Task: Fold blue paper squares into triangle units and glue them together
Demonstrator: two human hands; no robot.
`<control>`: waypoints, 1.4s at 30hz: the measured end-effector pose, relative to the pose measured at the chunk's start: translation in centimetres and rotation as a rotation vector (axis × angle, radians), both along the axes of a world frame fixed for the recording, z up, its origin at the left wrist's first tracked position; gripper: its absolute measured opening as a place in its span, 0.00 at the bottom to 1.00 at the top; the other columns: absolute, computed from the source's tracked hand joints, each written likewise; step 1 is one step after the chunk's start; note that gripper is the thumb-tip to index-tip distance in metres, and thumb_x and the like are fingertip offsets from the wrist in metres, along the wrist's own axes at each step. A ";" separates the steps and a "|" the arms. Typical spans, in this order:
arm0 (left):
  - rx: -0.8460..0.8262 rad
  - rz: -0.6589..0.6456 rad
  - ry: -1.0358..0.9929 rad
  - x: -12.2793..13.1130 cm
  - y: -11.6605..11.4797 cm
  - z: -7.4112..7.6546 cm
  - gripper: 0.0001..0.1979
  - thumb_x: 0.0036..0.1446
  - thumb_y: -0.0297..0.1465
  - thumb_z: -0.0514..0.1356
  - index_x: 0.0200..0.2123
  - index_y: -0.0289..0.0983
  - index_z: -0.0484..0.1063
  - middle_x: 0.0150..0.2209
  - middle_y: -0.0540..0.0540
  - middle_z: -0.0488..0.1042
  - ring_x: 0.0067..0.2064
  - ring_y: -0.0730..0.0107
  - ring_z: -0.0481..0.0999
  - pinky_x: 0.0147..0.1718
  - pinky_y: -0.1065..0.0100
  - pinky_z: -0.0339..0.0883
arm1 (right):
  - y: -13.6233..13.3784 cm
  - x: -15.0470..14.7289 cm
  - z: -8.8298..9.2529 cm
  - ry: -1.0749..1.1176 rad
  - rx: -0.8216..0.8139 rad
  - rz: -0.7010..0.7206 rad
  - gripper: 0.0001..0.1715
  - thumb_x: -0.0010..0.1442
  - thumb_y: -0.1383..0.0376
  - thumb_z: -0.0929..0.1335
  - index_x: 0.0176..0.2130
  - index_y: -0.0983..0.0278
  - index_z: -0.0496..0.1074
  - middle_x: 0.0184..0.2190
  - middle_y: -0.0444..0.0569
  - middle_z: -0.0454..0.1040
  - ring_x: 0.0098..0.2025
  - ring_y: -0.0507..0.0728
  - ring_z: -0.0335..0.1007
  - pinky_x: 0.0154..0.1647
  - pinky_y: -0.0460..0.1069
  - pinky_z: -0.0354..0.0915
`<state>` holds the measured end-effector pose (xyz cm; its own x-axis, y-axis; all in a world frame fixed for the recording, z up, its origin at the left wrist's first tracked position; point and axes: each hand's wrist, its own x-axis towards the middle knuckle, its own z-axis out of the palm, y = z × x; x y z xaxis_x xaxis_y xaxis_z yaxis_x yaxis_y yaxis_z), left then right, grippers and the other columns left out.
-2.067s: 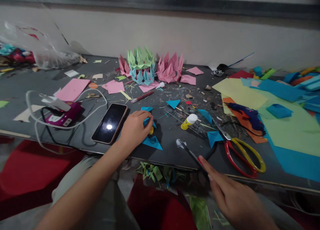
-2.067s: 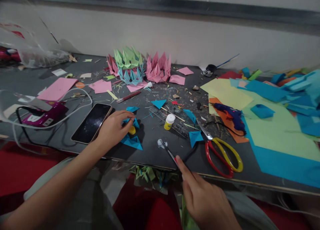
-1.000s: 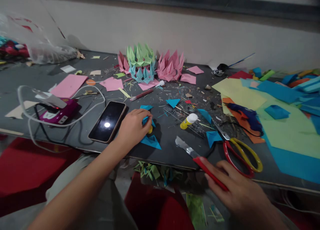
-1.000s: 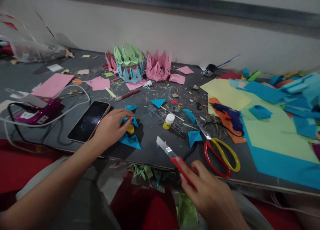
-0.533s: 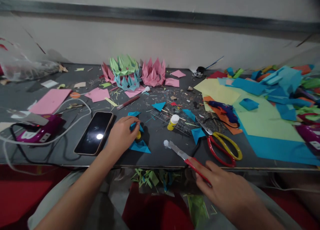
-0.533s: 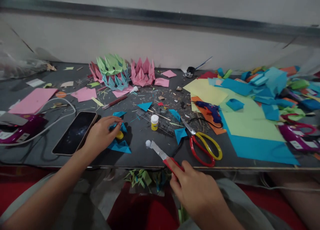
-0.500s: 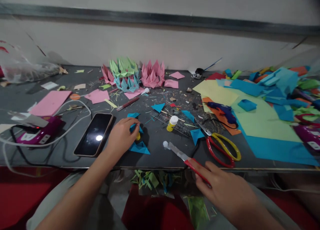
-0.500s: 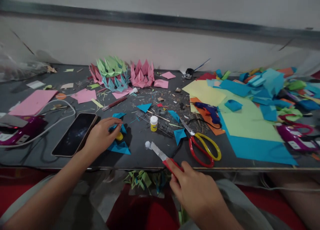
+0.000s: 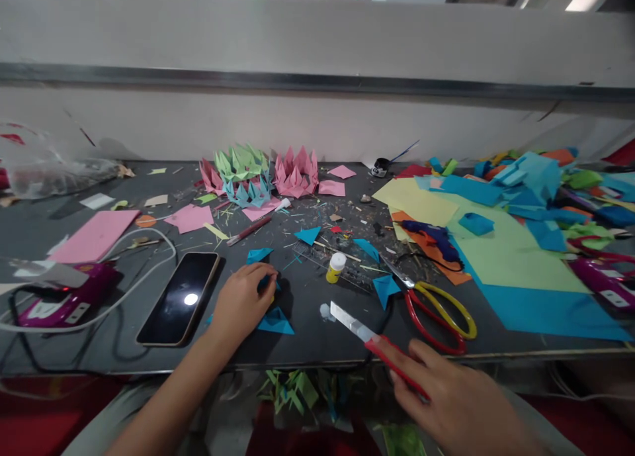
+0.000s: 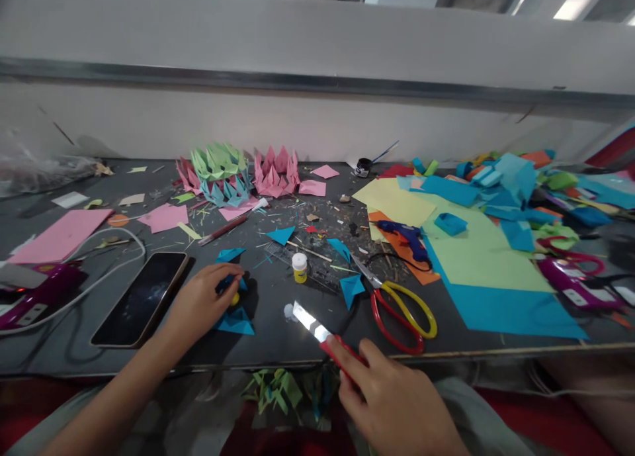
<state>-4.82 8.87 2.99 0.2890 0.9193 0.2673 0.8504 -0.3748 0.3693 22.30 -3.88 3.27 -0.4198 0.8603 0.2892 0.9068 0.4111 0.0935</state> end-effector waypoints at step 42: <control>0.310 -0.463 0.071 4.7 -4.9 -2.2 0.09 0.57 0.28 0.52 0.39 0.37 0.71 0.38 0.50 0.76 0.42 0.69 0.71 0.54 0.58 0.54 | 0.5 -2.4 -2.4 0.052 -0.166 -0.055 0.24 0.54 0.67 0.61 0.50 0.55 0.69 0.29 0.44 0.75 0.17 0.50 0.69 0.14 0.44 0.60</control>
